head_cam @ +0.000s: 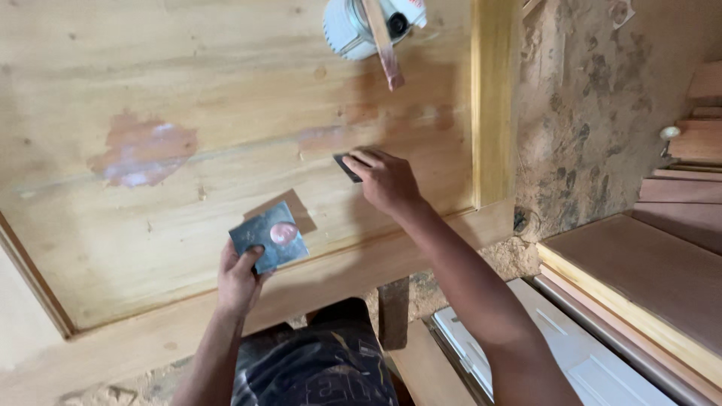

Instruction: The person applies pink wood filler to various sections of a wooden door using a putty knife and pieces of sandpaper, spreading and smoothing the material into gaps and imperfections across the frame and joints.

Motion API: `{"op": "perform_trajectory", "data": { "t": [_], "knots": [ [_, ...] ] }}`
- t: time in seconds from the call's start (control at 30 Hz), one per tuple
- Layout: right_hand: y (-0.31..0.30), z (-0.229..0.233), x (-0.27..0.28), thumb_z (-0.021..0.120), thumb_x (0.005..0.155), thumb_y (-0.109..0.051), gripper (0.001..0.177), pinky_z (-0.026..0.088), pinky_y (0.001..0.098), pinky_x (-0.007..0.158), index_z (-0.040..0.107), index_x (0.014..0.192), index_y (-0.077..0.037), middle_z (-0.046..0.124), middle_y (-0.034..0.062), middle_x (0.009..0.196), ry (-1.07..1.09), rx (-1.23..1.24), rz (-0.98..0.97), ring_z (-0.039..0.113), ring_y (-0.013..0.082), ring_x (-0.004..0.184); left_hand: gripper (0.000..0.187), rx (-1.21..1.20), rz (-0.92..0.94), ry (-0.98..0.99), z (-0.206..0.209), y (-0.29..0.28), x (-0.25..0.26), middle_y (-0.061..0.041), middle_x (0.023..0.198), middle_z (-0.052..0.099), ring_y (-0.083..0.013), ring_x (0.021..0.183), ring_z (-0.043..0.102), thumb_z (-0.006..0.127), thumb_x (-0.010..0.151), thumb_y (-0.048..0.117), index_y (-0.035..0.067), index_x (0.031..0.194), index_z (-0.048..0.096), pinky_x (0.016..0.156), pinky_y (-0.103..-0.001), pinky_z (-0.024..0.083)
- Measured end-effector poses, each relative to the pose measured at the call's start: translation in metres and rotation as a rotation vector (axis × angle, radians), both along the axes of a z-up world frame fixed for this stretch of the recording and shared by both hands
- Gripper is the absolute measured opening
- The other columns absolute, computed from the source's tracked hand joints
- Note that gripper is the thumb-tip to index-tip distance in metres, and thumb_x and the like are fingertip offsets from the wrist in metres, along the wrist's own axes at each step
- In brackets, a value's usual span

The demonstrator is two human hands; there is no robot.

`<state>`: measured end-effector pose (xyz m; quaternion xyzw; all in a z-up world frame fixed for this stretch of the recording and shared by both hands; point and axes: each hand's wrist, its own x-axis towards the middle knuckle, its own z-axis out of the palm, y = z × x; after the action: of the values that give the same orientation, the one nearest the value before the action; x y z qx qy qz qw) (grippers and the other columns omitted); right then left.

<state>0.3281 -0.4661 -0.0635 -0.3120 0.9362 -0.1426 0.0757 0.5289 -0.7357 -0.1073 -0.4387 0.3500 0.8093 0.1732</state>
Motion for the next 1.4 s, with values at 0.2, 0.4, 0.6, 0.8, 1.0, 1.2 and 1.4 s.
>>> {"op": "perform_trajectory", "data": {
  "t": [0.2,0.4,0.6,0.8,1.0,1.2,1.4],
  "knots": [
    [0.005,-0.004,-0.038,0.062,0.090,-0.004,0.043,0.059,0.0447,0.078,0.069,0.130,-0.017,0.074,0.0100,0.116,-0.043,0.133,-0.473,0.071,0.0311,0.098,0.037,0.035,-0.033,0.055,-0.007,0.005,0.010,-0.006,0.107,0.065,-0.0135,0.085,0.066,0.048,0.093,-0.002,0.007,0.129,0.053,0.061,-0.030,0.055],
    [-0.010,-0.007,-0.033,0.058,0.088,-0.001,0.041,0.060,0.0447,0.070,0.073,0.123,-0.017,0.076,0.0102,0.106,-0.365,0.099,-0.142,0.075,0.0303,0.079,0.030,0.037,-0.038,0.082,-0.013,0.013,0.009,-0.007,0.104,0.065,-0.0137,0.081,0.065,0.049,0.097,0.000,0.006,0.126,0.053,0.058,-0.028,0.053],
    [0.030,0.015,0.031,0.057,0.098,0.004,0.031,0.064,0.0408,0.069,0.071,0.124,-0.007,0.074,0.0162,0.112,-0.276,0.176,-0.173,0.075,0.0296,0.091,0.032,0.061,-0.073,0.077,-0.010,0.016,0.008,-0.006,0.104,0.065,-0.0132,0.082,0.065,0.049,0.095,0.000,0.006,0.126,0.053,0.057,-0.028,0.053],
    [0.028,-0.017,0.122,0.063,0.076,0.008,0.046,0.064,0.0403,0.092,0.073,0.120,-0.005,0.067,0.0154,0.134,0.124,0.109,-0.225,0.072,0.0352,0.118,0.034,0.037,-0.119,0.031,-0.018,0.027,0.006,-0.006,0.103,0.064,-0.0126,0.080,0.063,0.050,0.095,0.000,0.008,0.128,0.054,0.057,-0.028,0.052],
    [0.053,0.007,0.122,0.062,0.094,0.006,0.035,0.062,0.0364,0.078,0.070,0.126,-0.006,0.074,0.0130,0.121,-0.148,0.088,-0.360,0.075,0.0292,0.099,0.038,0.144,-0.004,0.127,-0.010,0.034,0.003,-0.008,0.108,0.065,-0.0185,0.083,0.065,0.049,0.095,-0.003,0.007,0.131,0.055,0.057,-0.031,0.052],
    [0.021,-0.022,0.093,0.063,0.087,-0.002,0.031,0.061,0.0334,0.065,0.068,0.117,0.001,0.075,0.0159,0.101,-0.108,0.190,-0.688,0.074,0.0239,0.074,0.041,0.123,0.057,0.093,-0.003,0.013,0.010,-0.010,0.116,0.064,-0.0223,0.097,0.068,0.045,0.094,-0.003,0.008,0.132,0.053,0.072,-0.034,0.059],
    [-0.045,-0.011,0.094,0.055,0.102,-0.001,0.027,0.053,0.0299,0.048,0.065,0.127,0.003,0.074,0.0187,0.100,-0.391,0.147,-0.569,0.070,0.0223,0.057,0.038,0.023,0.151,0.054,-0.005,-0.014,0.026,-0.011,0.110,0.064,-0.0206,0.084,0.064,0.050,0.097,0.001,0.009,0.134,0.054,0.059,-0.032,0.053]
  ]
}}
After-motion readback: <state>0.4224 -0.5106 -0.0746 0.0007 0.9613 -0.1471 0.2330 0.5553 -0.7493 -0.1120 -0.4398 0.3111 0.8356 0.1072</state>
